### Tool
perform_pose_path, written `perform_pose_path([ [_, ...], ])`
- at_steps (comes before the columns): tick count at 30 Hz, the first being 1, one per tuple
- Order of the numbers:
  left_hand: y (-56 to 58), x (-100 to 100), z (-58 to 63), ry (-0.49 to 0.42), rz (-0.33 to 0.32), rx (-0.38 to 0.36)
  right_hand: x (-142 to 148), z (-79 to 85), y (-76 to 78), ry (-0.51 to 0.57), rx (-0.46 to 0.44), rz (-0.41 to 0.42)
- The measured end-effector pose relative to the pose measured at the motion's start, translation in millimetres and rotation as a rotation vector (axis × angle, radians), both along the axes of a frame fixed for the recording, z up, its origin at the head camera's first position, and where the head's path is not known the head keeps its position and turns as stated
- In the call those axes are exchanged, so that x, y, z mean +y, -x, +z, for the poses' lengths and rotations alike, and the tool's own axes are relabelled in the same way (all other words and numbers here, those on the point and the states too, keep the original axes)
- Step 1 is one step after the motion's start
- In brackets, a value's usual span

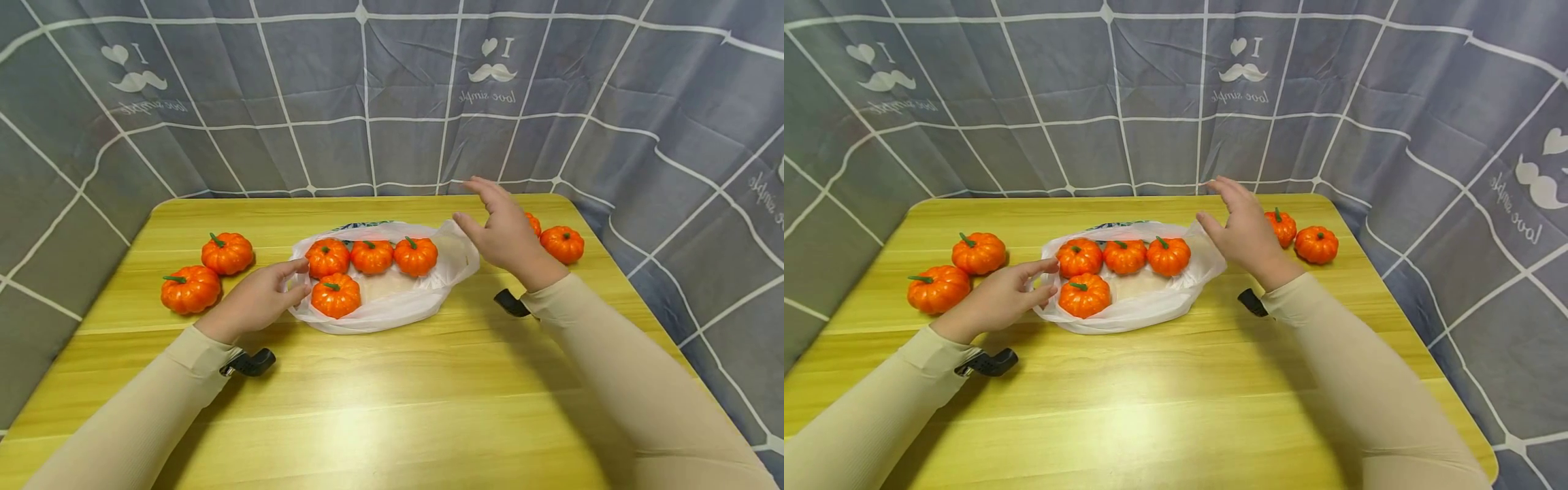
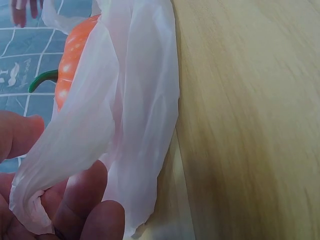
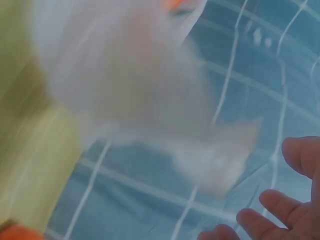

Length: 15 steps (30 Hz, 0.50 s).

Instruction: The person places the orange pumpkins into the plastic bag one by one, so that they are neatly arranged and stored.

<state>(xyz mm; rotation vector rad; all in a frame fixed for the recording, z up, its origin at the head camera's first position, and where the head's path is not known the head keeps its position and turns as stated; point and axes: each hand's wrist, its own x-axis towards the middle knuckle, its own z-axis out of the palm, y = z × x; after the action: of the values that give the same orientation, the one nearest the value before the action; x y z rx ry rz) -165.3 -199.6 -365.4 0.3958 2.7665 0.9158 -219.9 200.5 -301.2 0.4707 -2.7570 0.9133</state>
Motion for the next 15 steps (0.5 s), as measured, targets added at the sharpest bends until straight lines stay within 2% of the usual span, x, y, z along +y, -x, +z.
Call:
perform_pose_path([
  [6,1.7,0,-2.8,0.020,-0.012,0.027,29,-9.2,17.7,-0.037,-0.034,-0.096],
  [15,2.8,1,-3.3,0.020,-0.015,0.018,56,-20.5,33.2,-0.060,-0.100,-0.164],
])
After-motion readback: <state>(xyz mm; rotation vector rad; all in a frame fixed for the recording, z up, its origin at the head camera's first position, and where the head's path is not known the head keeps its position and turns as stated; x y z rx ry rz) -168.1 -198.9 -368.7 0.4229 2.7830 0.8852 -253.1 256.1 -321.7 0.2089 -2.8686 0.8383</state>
